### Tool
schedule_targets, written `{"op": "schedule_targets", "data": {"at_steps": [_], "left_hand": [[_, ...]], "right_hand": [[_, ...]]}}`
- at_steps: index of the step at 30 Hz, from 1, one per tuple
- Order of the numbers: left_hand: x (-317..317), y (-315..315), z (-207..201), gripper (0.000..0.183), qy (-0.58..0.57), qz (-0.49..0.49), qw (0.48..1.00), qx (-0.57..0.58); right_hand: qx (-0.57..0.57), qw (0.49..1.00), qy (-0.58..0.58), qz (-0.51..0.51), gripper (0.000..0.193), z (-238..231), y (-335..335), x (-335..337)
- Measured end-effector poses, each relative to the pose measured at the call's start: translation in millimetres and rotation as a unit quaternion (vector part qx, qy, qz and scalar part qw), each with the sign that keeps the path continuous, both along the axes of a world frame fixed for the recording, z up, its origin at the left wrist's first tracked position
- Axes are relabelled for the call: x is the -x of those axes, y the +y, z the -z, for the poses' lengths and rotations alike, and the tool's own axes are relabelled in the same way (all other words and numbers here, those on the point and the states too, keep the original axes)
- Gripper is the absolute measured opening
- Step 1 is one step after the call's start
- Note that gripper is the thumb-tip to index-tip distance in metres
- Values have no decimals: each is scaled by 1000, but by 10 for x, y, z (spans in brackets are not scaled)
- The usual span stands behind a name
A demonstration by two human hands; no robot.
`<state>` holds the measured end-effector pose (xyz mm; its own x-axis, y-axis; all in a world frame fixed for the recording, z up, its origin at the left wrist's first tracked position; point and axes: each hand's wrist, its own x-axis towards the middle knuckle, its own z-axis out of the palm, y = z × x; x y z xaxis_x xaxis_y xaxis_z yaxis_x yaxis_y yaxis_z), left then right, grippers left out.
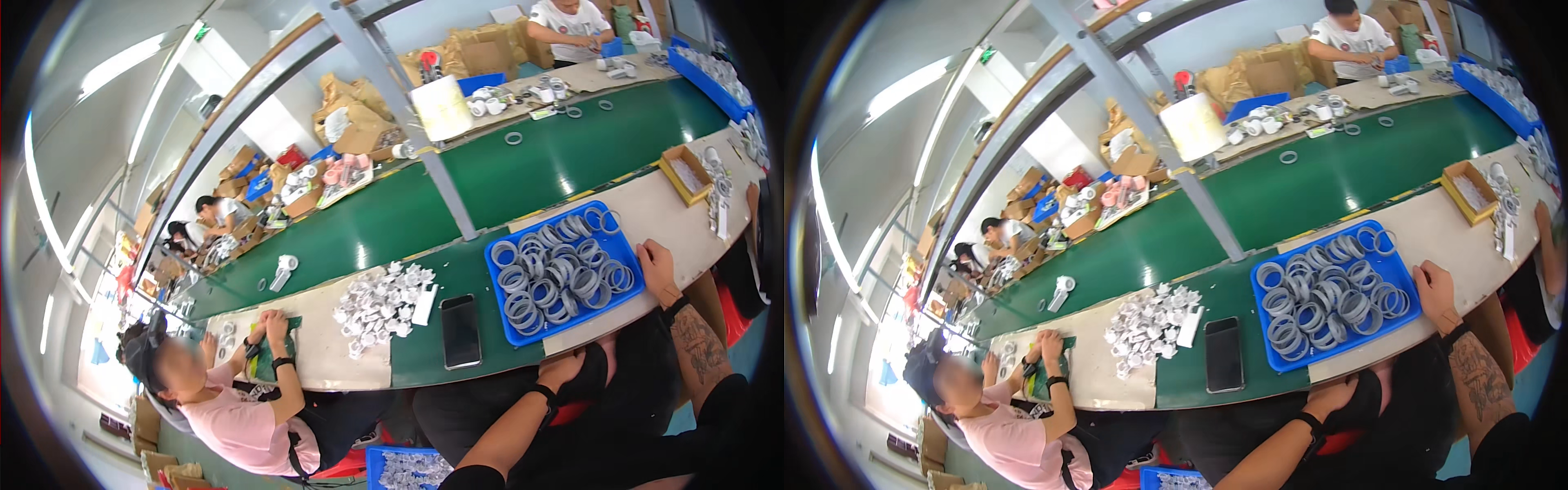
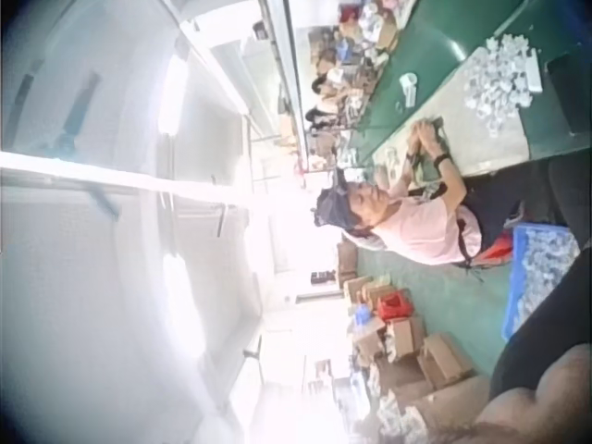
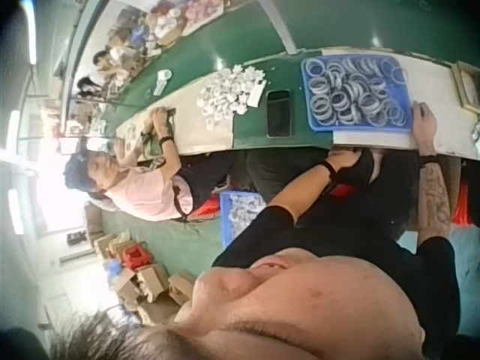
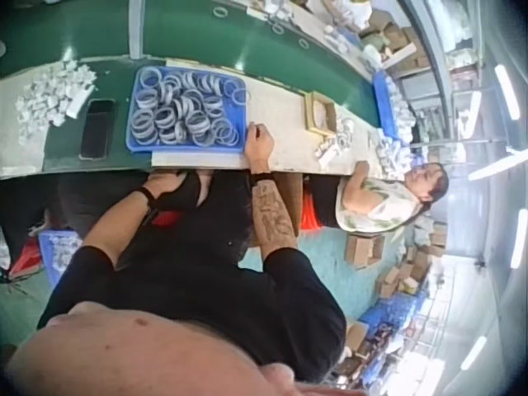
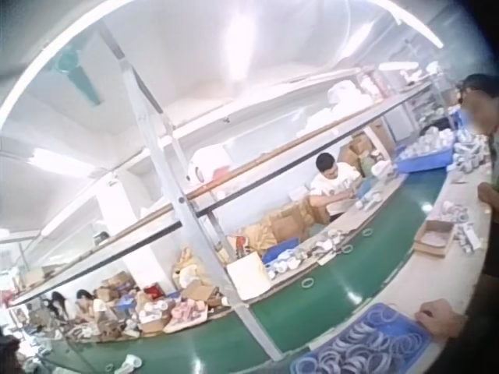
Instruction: The recorder is assembling small plastic and rubber components onto a cylindrical housing at an industrial assembly line.
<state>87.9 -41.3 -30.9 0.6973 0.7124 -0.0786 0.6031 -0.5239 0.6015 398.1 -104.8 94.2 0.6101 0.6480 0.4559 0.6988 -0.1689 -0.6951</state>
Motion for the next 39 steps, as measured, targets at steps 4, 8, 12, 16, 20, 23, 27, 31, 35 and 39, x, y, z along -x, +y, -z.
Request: {"op": "schedule_targets", "data": {"at_steps": [4, 8, 12, 16, 20, 23, 27, 31, 35, 39], "left_hand": [[18, -50, -123, 67, 51, -13, 995, 90], [54, -83, -332, 76, 141, 77, 976, 148], [127, -194, -487, 81, 197, 13, 977, 75], [287, -301, -455, 78, 208, 20, 977, 50], [428, -348, -348, 74, 200, 60, 976, 55], [428, -320, -287, 73, 191, 42, 980, 29], [390, -226, -263, 74, 200, 51, 977, 54], [442, -232, -494, 67, 140, 12, 984, 110], [745, -335, -1240, 49, -38, 26, 991, 128], [1525, 12, -2193, 34, -13, -35, 894, 447]], "right_hand": [[12, 999, 13, 32, 29, 13, -46, 5], [23, 996, 11, 88, 25, 13, -65, 38], [20, 999, -27, 37, 20, 20, -129, 33], [23, 998, -40, 35, 18, 24, -225, 42], [53, 997, 11, 52, 15, -49, -226, 76], [60, 996, 23, 65, 13, -92, -199, 96], [18, 999, -14, 43, 13, -86, -210, 100], [44, 997, 12, 55, 12, -72, -238, 113], [8, 999, -34, 33, 11, -84, -233, 139], [9, 999, -25, 29, 11, -97, -220, 153]]}}
